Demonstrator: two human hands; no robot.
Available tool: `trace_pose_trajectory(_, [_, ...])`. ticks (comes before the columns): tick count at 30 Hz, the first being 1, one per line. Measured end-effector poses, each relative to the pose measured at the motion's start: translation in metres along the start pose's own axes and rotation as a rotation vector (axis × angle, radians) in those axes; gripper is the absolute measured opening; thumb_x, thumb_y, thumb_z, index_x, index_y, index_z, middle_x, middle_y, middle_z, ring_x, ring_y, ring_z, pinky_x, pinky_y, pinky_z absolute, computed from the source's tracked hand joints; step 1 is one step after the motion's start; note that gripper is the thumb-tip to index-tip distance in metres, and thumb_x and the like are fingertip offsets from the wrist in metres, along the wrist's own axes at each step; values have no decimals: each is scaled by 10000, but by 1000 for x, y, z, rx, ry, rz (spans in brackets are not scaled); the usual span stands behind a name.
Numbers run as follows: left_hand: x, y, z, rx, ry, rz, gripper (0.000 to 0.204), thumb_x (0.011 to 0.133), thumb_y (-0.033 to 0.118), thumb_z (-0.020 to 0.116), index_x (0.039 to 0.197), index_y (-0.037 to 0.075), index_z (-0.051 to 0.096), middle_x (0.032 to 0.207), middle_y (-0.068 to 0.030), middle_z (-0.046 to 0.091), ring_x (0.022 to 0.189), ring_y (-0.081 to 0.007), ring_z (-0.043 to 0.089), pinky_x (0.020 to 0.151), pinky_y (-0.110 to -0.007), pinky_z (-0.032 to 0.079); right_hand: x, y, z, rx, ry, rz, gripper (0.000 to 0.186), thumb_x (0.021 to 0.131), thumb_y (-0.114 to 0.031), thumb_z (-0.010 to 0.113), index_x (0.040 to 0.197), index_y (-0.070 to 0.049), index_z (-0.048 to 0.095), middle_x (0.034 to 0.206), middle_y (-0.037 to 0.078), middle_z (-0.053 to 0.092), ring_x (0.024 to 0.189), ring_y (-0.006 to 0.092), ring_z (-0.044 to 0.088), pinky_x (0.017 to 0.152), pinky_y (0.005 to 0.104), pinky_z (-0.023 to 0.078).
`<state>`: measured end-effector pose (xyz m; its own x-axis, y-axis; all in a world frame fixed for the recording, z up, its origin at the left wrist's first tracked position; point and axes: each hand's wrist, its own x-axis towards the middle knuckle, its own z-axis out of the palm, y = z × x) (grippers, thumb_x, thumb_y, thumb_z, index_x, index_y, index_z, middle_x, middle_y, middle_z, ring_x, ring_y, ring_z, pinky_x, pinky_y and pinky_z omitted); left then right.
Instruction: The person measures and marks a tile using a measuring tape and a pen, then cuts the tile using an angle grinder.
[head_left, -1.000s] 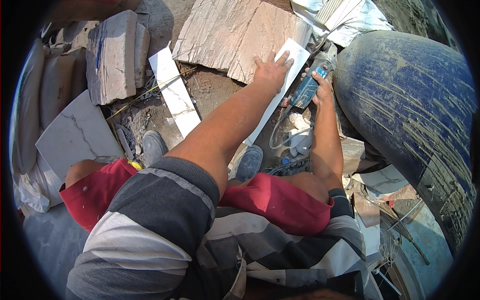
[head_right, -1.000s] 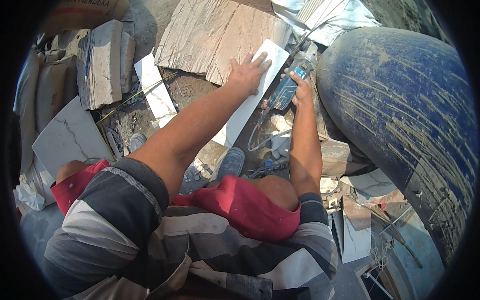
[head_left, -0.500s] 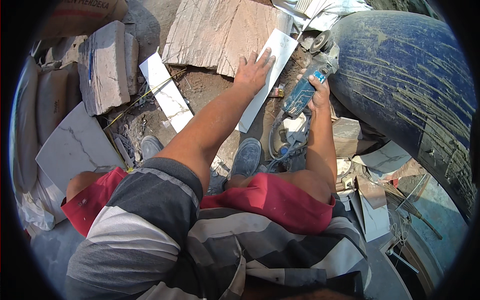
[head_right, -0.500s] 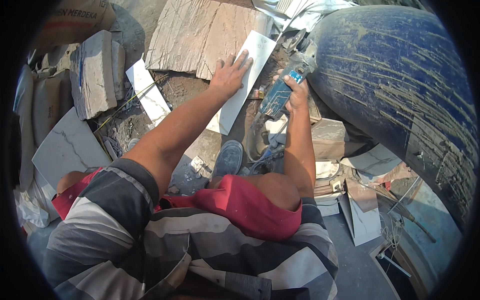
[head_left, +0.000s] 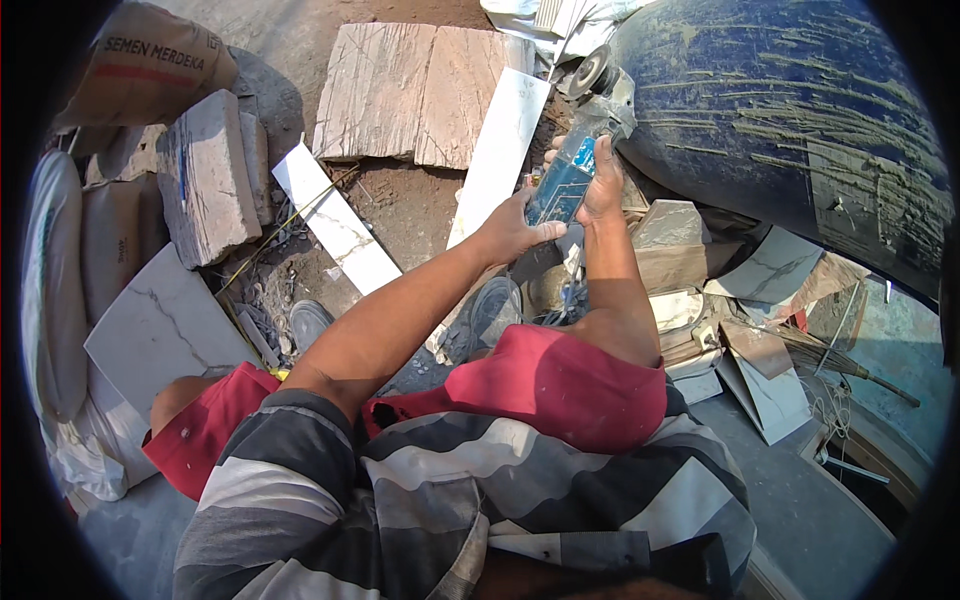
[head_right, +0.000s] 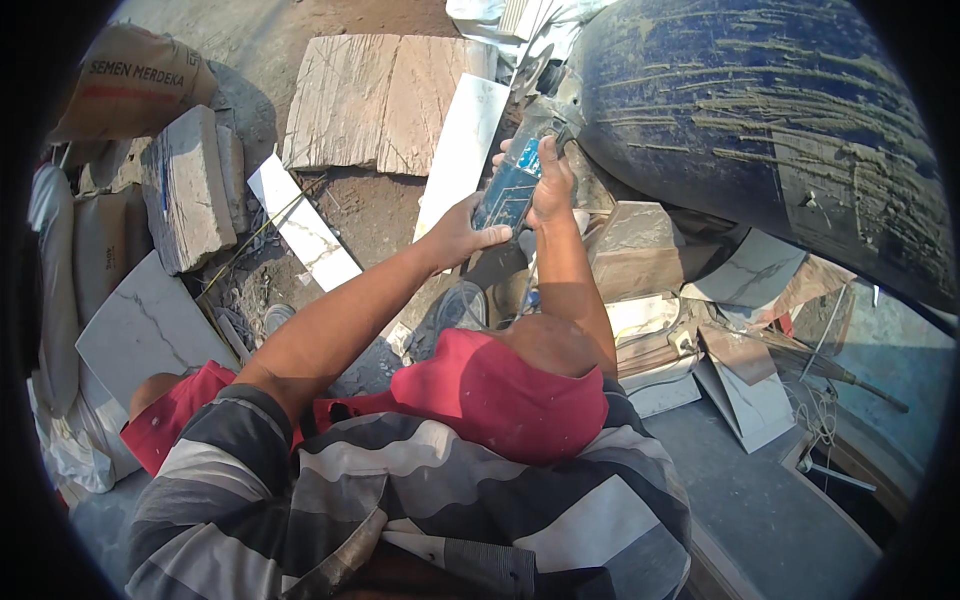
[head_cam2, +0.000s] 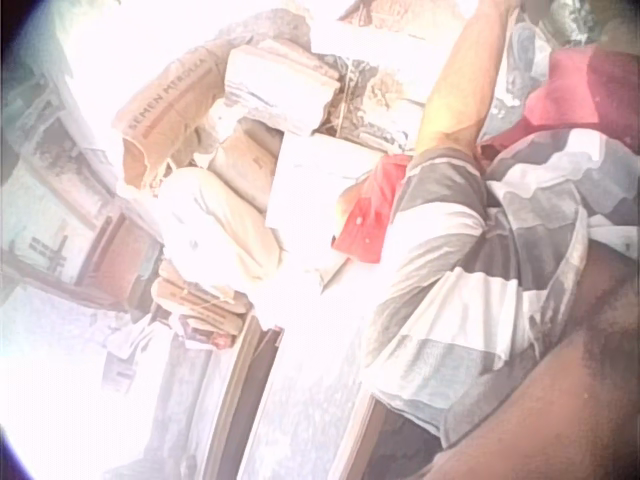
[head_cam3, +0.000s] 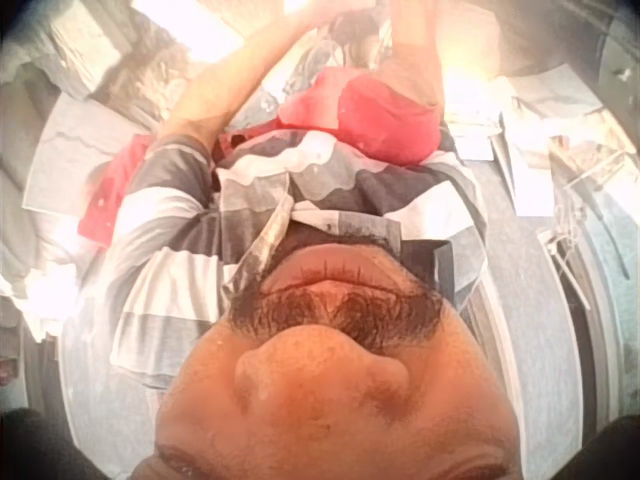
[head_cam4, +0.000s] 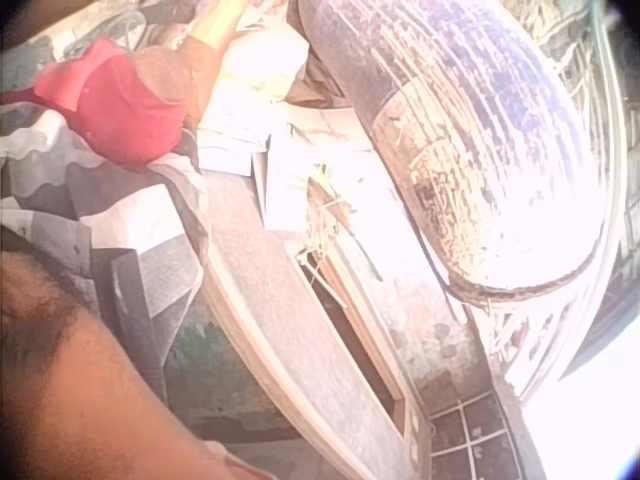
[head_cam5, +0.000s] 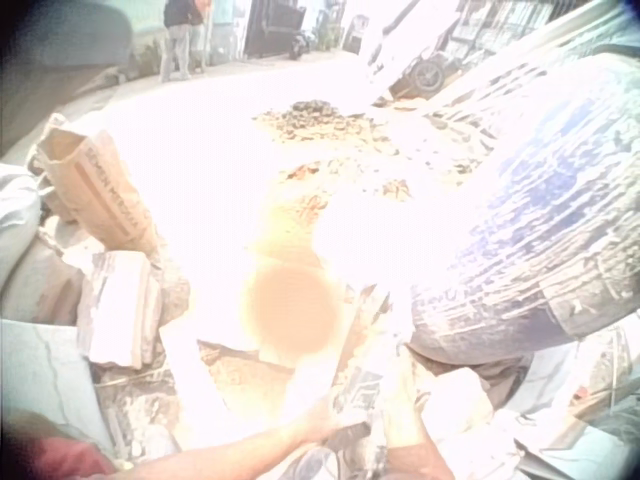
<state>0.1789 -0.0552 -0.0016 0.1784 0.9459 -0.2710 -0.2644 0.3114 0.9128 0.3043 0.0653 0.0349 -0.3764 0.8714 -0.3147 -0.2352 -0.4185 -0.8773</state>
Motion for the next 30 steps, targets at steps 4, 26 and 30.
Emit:
trace_pose_trajectory(4, [-9, 3, 3, 199, 66, 76, 675, 794, 371, 808, 1235, -58, 530, 1067, -169, 639, 1012, -237, 610, 916, -365, 474, -7, 8, 0, 120, -26, 62, 575, 945, -500, 556, 1058, 59, 629, 824, 186, 694, 693, 270, 689, 651, 377, 585])
trace_pose_trajectory(26, [-69, -4, 66, 668, 418, -291, 594, 821, 302, 769, 1186, -7, 418, 1123, -256, 586, 1015, -441, 625, 843, -513, 503, -60, 66, -10, -57, 203, 239, 504, 814, -63, 752, 1262, -16, 528, 1216, 117, 630, 1018, 197, 631, 872, 344, 509])
trace_pose_trajectory(30, [-62, -2, 61, 698, 375, -324, 643, 837, 354, 750, 1240, -22, 418, 1157, -256, 582, 1056, -434, 611, 873, -507, 492, -53, 74, -15, -168, 302, 205, 524, 762, -35, 768, 1226, 34, 536, 1169, 142, 636, 938, 213, 651, 842, 357, 519])
